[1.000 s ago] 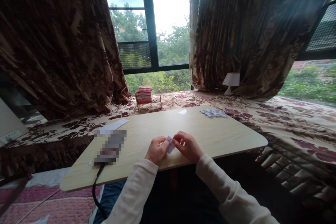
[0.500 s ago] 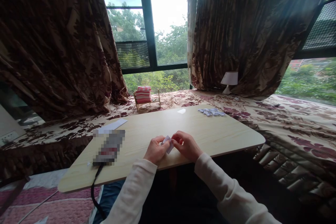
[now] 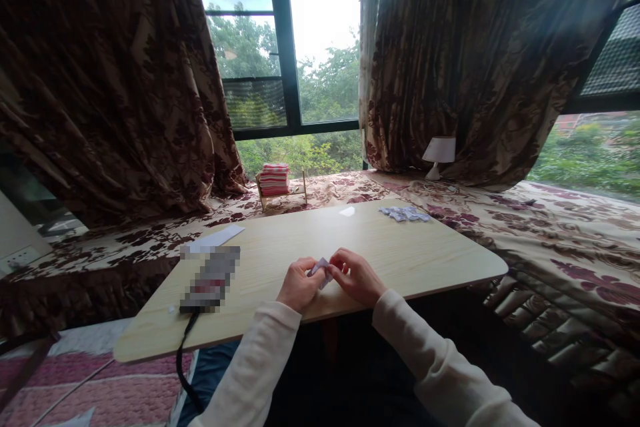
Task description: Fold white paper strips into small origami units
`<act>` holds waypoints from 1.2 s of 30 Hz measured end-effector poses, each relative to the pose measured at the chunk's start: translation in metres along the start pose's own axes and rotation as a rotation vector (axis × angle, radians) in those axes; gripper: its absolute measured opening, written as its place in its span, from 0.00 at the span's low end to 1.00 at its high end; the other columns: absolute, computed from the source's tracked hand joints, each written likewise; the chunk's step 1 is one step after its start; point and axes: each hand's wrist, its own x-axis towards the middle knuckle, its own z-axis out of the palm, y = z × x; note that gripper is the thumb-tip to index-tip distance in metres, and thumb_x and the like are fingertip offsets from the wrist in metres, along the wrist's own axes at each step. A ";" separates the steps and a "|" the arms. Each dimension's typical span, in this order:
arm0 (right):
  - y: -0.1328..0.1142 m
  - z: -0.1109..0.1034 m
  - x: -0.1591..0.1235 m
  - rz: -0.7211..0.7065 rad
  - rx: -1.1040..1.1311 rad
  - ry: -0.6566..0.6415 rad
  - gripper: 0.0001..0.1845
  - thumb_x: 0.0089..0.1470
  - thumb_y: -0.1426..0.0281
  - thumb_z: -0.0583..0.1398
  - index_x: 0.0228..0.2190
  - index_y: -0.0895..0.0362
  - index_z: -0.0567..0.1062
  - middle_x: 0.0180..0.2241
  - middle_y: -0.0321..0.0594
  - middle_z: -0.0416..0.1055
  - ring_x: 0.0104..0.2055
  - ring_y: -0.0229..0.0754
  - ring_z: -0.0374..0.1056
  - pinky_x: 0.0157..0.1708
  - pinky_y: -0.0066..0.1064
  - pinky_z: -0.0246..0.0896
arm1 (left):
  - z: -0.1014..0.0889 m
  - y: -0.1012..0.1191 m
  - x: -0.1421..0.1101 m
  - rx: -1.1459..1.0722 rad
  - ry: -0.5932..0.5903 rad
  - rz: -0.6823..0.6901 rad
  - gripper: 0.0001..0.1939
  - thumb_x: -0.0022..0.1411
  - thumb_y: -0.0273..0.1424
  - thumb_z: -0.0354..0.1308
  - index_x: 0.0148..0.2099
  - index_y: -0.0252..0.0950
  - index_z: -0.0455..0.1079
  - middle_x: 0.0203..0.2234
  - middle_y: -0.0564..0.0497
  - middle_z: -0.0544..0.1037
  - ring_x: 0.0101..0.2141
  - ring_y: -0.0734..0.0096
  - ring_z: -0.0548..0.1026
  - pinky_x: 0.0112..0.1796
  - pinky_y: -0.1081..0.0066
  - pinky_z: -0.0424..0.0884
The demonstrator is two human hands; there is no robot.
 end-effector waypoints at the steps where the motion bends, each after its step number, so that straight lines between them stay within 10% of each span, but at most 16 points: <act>1: 0.000 0.000 0.000 -0.003 0.000 -0.002 0.06 0.50 0.74 0.56 0.22 0.56 0.66 0.24 0.33 0.64 0.26 0.35 0.60 0.27 0.27 0.57 | 0.000 0.000 0.000 0.002 -0.001 -0.009 0.11 0.52 0.32 0.53 0.23 0.33 0.71 0.20 0.54 0.69 0.26 0.72 0.66 0.30 0.74 0.61; 28: 0.001 -0.003 0.004 0.099 0.194 0.043 0.16 0.57 0.66 0.49 0.22 0.57 0.67 0.21 0.34 0.64 0.25 0.35 0.60 0.25 0.27 0.57 | -0.001 0.002 -0.001 -0.178 0.008 -0.070 0.14 0.53 0.38 0.55 0.26 0.31 0.73 0.22 0.51 0.73 0.27 0.71 0.68 0.30 0.73 0.62; 36: -0.008 -0.006 0.000 0.010 0.155 0.034 0.02 0.50 0.71 0.57 0.29 0.56 0.69 0.28 0.36 0.65 0.28 0.35 0.62 0.27 0.27 0.59 | 0.000 -0.003 -0.002 -0.292 0.067 -0.122 0.17 0.55 0.40 0.54 0.29 0.30 0.72 0.20 0.52 0.72 0.23 0.75 0.66 0.25 0.75 0.59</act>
